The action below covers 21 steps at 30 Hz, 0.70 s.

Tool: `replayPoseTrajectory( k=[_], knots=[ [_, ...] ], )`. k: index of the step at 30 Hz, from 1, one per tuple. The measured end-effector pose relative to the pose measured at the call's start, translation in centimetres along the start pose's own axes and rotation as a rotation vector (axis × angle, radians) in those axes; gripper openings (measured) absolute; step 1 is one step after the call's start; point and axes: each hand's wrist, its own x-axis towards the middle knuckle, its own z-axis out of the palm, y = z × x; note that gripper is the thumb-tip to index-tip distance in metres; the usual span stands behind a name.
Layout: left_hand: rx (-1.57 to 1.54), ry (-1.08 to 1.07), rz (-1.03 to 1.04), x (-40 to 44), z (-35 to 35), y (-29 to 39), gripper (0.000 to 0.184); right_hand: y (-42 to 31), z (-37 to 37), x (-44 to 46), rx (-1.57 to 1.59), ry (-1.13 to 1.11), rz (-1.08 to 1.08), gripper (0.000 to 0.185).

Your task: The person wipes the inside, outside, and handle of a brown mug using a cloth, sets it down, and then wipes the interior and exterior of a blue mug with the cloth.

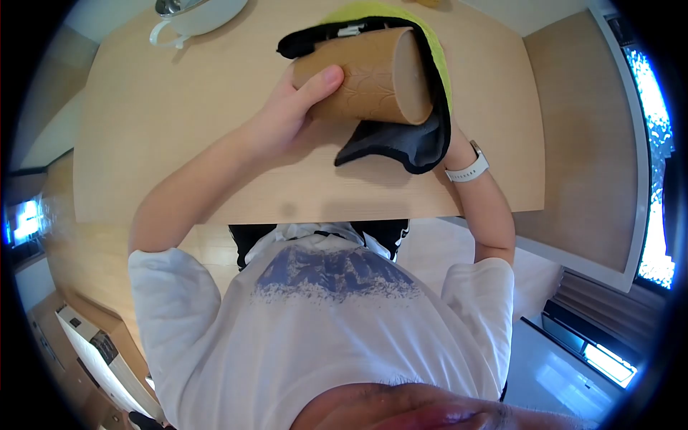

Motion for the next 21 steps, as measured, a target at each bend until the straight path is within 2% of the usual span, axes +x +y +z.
replayPoseTrajectory(
  k=[2, 3, 5, 7, 8, 10, 12, 13, 15, 16, 17, 19, 20, 21],
  knots=[
    [0.101, 0.04, 0.041, 0.2, -0.1, -0.3, 0.071, 0.2, -0.2, -0.7, -0.049, -0.003, 0.017, 0.101],
    [0.289, 0.12, 0.127, 0.2, -0.4, -0.7, 0.069, 0.3, -0.2, -0.9, -0.073, -0.004, 0.025, 0.102],
    [0.48, 0.2, 0.21, 0.1, -0.9, -0.8, 0.068, 0.2, 0.3, 0.0, -0.171, 0.038, -0.064, 0.085],
    [0.852, 0.188, 0.583, 0.1, -0.3, -0.2, 0.071, 0.5, 0.3, 0.2, -0.223, 0.06, -0.111, 0.077],
    [0.897, 0.114, 0.474, 0.1, -0.2, 0.0, 0.074, 1.0, 0.1, -0.2, -0.443, 0.046, -0.241, 0.061],
    [0.874, 0.115, 0.466, -0.1, -0.3, -1.4, 0.07, 3.0, -0.1, -1.7, -0.665, 0.027, -0.368, 0.046],
    [0.863, 0.139, 0.452, -0.3, -0.4, -2.5, 0.067, 5.7, 1.2, -3.5, -0.649, 0.154, -0.253, 0.047],
    [0.913, 0.165, 0.658, -0.1, -0.4, -2.7, 0.071, 5.7, 0.8, -3.7, -0.748, 0.152, -0.312, 0.052],
    [1.154, 0.093, 0.778, 0.4, -0.5, -1.5, 0.071, 5.0, 0.2, -3.8, -0.947, 0.167, -0.433, 0.063],
    [1.265, 0.062, 0.849, 0.6, -0.4, -0.7, 0.07, 5.5, -0.5, -3.7, -0.85, 0.132, -0.367, 0.069],
    [1.376, 0.03, 0.895, 0.5, -0.3, -0.1, 0.062, 4.2, -0.3, -3.2, -0.705, 0.116, -0.228, 0.061],
    [1.576, -0.084, 0.995, 0.5, -1.0, 1.0, 0.045, 1.0, 0.4, -1.9, 0.011, 0.165, 0.301, 0.05],
    [1.644, -0.145, 1.063, 0.7, -1.4, 1.6, 0.037, 0.1, 0.7, -1.1, 0.202, 0.181, 0.425, 0.046],
    [1.706, -0.217, 1.295, 1.3, -2.6, 1.5, 0.041, -0.7, 0.7, -0.9, 0.304, 0.16, 0.478, 0.046]
  ],
)
